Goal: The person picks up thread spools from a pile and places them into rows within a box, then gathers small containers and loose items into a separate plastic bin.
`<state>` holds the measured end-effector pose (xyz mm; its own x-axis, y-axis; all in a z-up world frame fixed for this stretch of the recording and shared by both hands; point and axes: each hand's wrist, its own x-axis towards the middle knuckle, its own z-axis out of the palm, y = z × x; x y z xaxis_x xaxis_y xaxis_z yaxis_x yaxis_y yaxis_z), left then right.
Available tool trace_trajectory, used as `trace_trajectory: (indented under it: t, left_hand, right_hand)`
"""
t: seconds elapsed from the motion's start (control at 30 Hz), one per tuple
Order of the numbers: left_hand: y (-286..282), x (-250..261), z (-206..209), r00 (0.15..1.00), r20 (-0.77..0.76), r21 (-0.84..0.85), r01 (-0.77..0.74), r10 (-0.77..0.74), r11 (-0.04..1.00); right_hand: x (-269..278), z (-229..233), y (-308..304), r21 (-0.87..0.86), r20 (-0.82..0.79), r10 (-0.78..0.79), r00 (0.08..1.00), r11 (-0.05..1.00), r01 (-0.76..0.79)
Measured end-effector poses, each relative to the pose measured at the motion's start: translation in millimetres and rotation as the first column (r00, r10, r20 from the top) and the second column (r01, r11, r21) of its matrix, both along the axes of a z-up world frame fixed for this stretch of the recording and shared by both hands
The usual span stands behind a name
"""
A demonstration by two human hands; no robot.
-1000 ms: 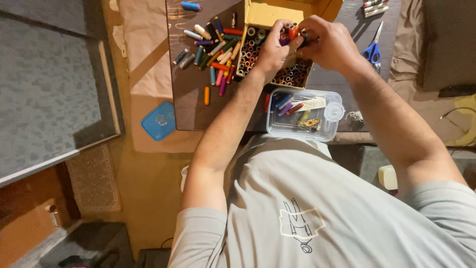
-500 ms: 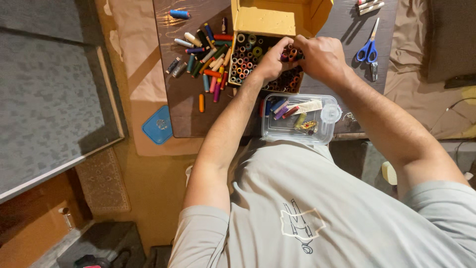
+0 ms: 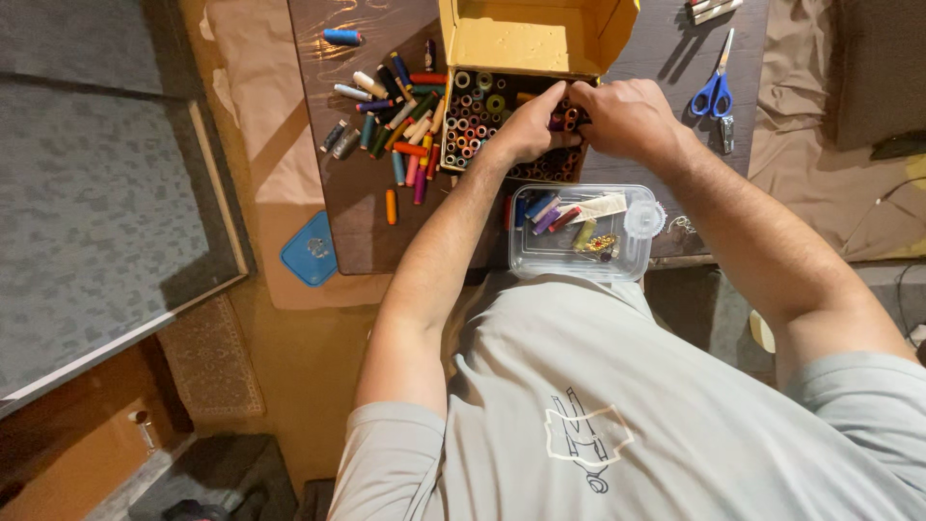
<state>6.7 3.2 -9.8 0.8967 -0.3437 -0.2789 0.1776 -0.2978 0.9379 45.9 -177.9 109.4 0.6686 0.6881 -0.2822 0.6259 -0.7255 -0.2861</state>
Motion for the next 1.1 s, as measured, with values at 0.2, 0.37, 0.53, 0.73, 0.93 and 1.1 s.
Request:
trace_trajectory:
  t: [0.2, 0.37, 0.53, 0.73, 0.93, 1.1]
  left_hand:
    - [6, 2, 11, 0.996, -0.074, -0.114, 0.035, -0.044, 0.993]
    - [4, 8, 0, 0.967, -0.254, -0.190, -0.037, -0.013, 0.981]
    - [4, 11, -15, 0.948, -0.311, -0.200, -0.130, 0.063, 0.971]
    - [-2, 13, -4, 0.923, -0.384, -0.061, -0.062, 0.033, 0.996]
    - [-6, 15, -3, 0.952, -0.304, -0.039, -0.056, 0.041, 0.998]
    - [-2, 14, -6, 0.931, -0.364, -0.062, -0.064, 0.037, 0.996]
  right_hand:
    - [4, 14, 3, -0.117, -0.081, 0.028, 0.996, 0.992, -0.037]
    - [10, 19, 3, -0.123, -0.124, 0.057, 0.991, 0.990, -0.073]
    - [9, 10, 7, -0.166, -0.134, 0.039, 0.990, 0.984, -0.062]
    - [3, -10, 4, -0.126, -0.083, 0.037, 0.996, 0.991, -0.048]
    - [1, -9, -1, 0.028, 0.044, 0.026, 0.999, 0.999, -0.027]
    - [-13, -6, 0, 0.247, 0.125, -0.039, 0.991, 0.969, 0.007]
